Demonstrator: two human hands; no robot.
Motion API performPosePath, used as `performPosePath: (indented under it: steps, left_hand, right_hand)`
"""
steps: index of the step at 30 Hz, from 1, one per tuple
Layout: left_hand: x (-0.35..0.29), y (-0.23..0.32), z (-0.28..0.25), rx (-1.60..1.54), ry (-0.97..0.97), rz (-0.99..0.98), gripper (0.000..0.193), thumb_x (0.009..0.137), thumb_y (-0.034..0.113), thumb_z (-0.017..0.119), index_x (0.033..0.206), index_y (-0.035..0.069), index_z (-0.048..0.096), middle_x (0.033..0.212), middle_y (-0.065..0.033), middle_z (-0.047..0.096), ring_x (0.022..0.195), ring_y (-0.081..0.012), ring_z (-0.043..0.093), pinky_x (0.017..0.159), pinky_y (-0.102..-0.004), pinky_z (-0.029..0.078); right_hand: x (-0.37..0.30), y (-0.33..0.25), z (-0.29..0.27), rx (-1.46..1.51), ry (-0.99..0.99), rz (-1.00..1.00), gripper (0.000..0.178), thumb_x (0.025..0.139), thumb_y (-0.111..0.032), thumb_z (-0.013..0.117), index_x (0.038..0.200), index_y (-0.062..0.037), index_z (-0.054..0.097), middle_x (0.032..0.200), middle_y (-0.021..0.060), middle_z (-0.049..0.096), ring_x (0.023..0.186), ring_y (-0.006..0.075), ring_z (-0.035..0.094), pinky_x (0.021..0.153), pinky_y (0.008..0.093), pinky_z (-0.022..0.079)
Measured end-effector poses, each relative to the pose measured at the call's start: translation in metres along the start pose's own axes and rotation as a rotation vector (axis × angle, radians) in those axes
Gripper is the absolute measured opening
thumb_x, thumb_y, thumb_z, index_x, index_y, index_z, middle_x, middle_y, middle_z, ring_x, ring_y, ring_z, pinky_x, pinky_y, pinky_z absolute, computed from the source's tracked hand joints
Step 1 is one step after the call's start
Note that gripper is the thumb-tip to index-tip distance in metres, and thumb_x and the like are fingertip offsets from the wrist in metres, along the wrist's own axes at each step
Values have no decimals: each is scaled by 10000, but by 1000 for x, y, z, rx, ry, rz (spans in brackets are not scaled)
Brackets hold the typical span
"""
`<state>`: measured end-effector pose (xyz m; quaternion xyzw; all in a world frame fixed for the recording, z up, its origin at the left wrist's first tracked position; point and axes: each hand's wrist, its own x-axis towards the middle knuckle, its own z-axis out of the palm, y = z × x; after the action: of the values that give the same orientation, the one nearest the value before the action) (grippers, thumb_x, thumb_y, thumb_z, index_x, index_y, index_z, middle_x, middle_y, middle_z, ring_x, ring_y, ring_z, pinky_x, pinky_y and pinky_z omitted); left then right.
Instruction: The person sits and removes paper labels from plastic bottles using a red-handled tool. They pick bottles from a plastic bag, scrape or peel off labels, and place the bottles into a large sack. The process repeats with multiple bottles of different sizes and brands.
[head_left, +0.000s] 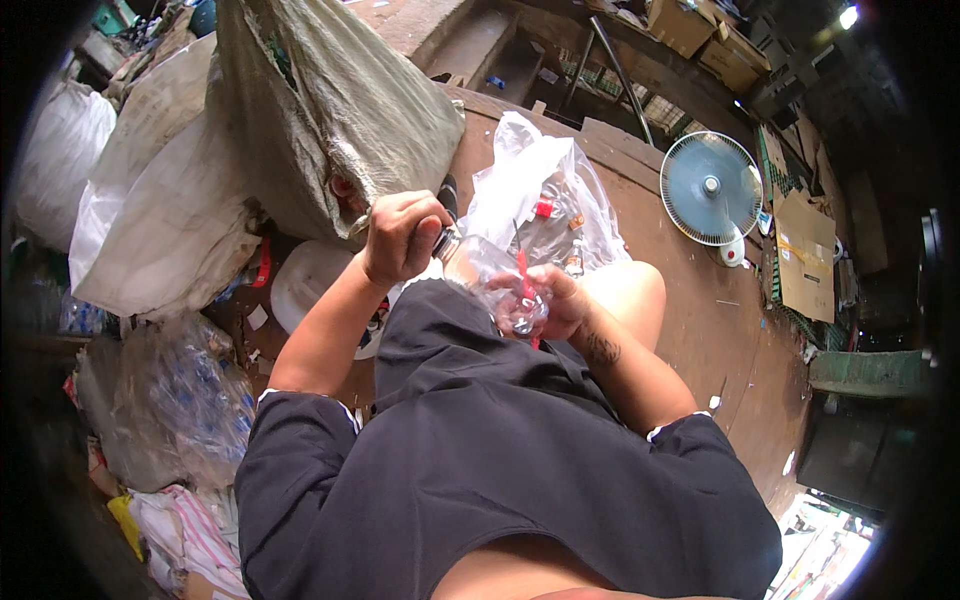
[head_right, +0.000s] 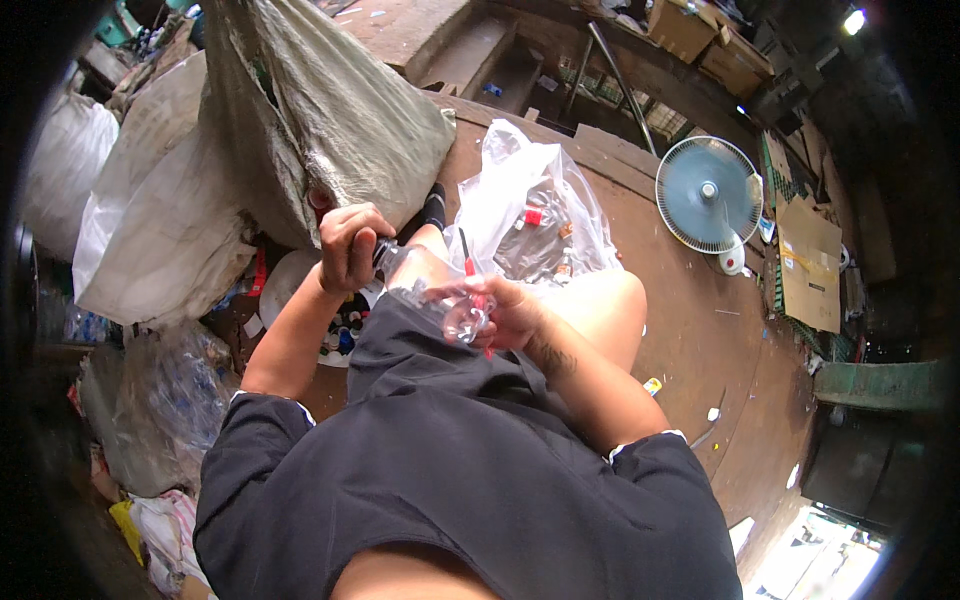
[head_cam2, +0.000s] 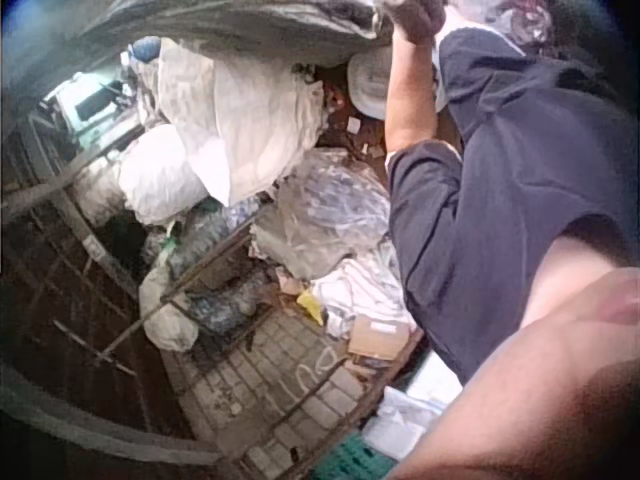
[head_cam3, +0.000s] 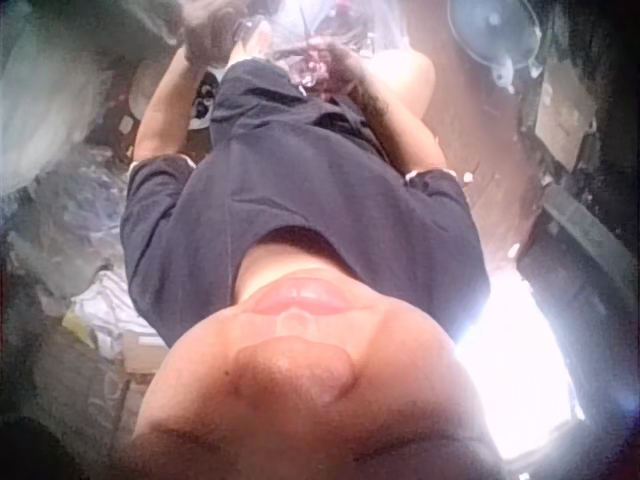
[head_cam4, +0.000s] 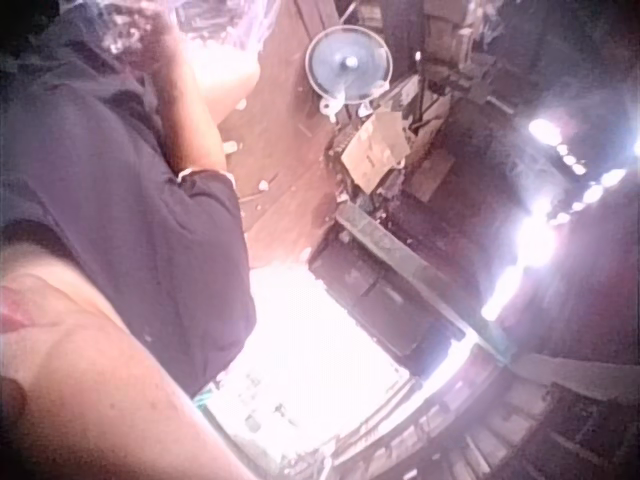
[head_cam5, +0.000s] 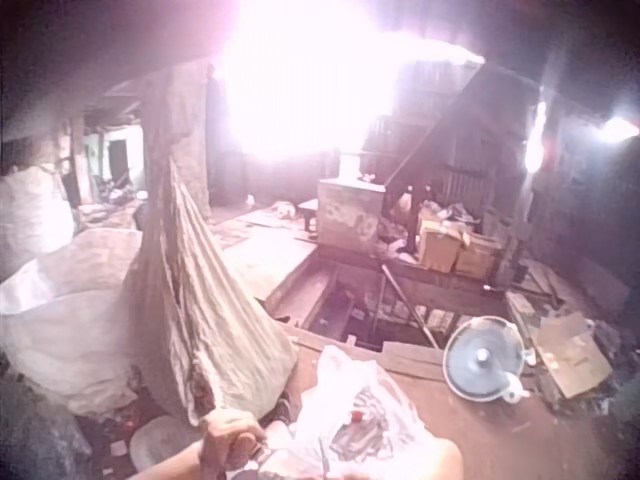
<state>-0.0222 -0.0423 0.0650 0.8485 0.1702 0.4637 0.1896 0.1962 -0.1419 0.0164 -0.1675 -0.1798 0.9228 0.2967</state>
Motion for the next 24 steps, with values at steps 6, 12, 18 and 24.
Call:
performPosePath:
  steps: [6,12,18,24]
  left_hand:
    - [-27,3,-9,311,-288,-525,392,916,263,429,685,-25,563,604,-222,499,557,-382,510,507,-371,410]
    - [-58,11,-63,-788,-222,-999,469,836,118,598,1274,59,444,1105,-46,567,960,-124,538,854,-270,417]
    - [-91,7,-79,-546,-273,-965,471,767,74,679,1209,47,519,969,-37,605,804,-57,547,688,-192,456]
    - [-158,-35,-91,-243,-305,-1453,315,830,212,640,1084,32,591,809,-26,611,680,-65,557,578,-193,452]
  right_hand:
    - [15,-10,19,-1350,556,-205,568,617,-228,802,1096,-7,591,717,-25,525,659,46,444,603,207,380]
    - [47,-17,19,-1303,481,-240,503,600,-314,796,958,-3,629,740,44,625,684,86,541,671,249,450]
    - [66,-8,32,-1304,396,-184,546,596,-317,786,1025,-23,618,780,73,641,691,114,574,687,253,464]
    - [69,-8,19,-1508,565,-167,574,587,-372,780,1007,-14,625,732,115,620,675,148,580,665,283,462]
